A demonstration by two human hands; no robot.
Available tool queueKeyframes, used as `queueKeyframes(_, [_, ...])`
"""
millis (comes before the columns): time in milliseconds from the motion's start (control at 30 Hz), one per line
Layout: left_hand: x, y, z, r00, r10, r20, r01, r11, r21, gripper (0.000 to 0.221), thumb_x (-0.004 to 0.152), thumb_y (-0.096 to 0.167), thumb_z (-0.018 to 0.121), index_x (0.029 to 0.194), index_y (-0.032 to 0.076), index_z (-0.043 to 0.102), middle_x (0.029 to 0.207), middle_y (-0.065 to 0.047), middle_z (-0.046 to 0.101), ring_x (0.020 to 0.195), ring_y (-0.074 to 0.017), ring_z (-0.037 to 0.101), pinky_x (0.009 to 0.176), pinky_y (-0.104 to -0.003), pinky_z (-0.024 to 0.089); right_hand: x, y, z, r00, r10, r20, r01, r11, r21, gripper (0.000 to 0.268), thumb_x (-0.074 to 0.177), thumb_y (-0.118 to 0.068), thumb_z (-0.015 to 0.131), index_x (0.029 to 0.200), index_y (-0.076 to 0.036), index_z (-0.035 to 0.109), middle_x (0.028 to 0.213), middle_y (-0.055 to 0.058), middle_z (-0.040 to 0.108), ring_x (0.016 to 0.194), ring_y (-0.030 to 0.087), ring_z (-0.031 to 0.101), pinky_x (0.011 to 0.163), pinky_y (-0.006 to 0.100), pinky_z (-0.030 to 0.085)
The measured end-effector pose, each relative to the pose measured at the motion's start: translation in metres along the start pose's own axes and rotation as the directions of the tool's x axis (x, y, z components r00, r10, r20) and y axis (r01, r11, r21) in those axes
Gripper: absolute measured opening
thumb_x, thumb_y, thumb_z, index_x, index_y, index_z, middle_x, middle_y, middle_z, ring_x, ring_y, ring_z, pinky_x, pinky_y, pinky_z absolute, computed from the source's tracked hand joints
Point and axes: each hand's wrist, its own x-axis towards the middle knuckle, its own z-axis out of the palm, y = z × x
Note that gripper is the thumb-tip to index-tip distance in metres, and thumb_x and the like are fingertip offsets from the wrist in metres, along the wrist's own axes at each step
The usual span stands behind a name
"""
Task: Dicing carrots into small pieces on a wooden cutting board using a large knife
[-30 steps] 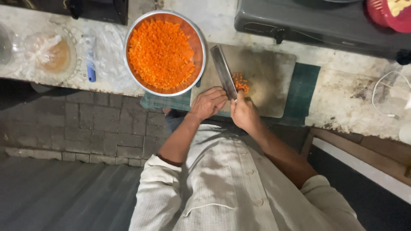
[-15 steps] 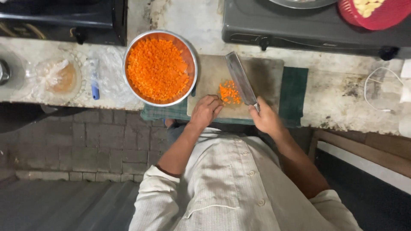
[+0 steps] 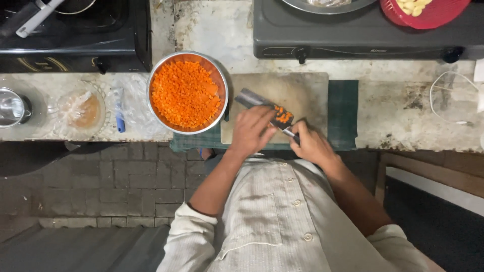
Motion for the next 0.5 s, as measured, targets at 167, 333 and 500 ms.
queueKeyframes(167, [0.001, 0.01, 0.028, 0.954, 0.179, 0.24, -0.162, 0.983, -0.088, 0.063, 0.097, 0.061, 0.042, 0.134, 0.012, 0.059, 0.14, -0.007, 0.059, 0.137, -0.023, 0.048, 0.119, -0.049, 0.016, -0.01, -0.014, 0.001, 0.997, 0.04, 0.07, -0.033, 0.995, -0.089, 0.026, 0.091, -0.036, 0.057, 0.105, -0.019, 0.043, 0.099, 0.014, 0.073, 0.095, 0.037, 0.07, 0.08, 0.054, 0.054])
queueKeyframes(333, [-0.014, -0.003, 0.056, 0.946, 0.214, 0.244, -0.188, 0.974, -0.124, 0.073, 0.095, 0.067, 0.04, 0.136, 0.009, 0.055, 0.14, -0.01, 0.058, 0.137, -0.0232, 0.047, 0.121, -0.053, 0.013, -0.015, -0.003, 0.014, 0.939, -0.291, -0.185, 0.254, 0.947, -0.198, 0.023, 0.089, -0.032, 0.058, 0.091, -0.013, 0.046, 0.074, 0.017, 0.064, 0.076, 0.039, 0.068, 0.065, 0.051, 0.052])
queueKeyframes(500, [-0.023, -0.016, 0.056, 0.933, 0.19, 0.307, -0.188, 0.982, -0.036, 0.081, 0.094, 0.072, 0.031, 0.147, 0.012, 0.043, 0.15, -0.008, 0.048, 0.144, -0.0201, 0.039, 0.123, -0.052, 0.005, -0.036, -0.006, 0.002, 0.766, -0.551, -0.332, 0.443, 0.826, -0.348, 0.02, 0.097, -0.026, 0.048, 0.088, -0.009, 0.053, 0.067, 0.012, 0.061, 0.077, 0.029, 0.063, 0.065, 0.04, 0.05])
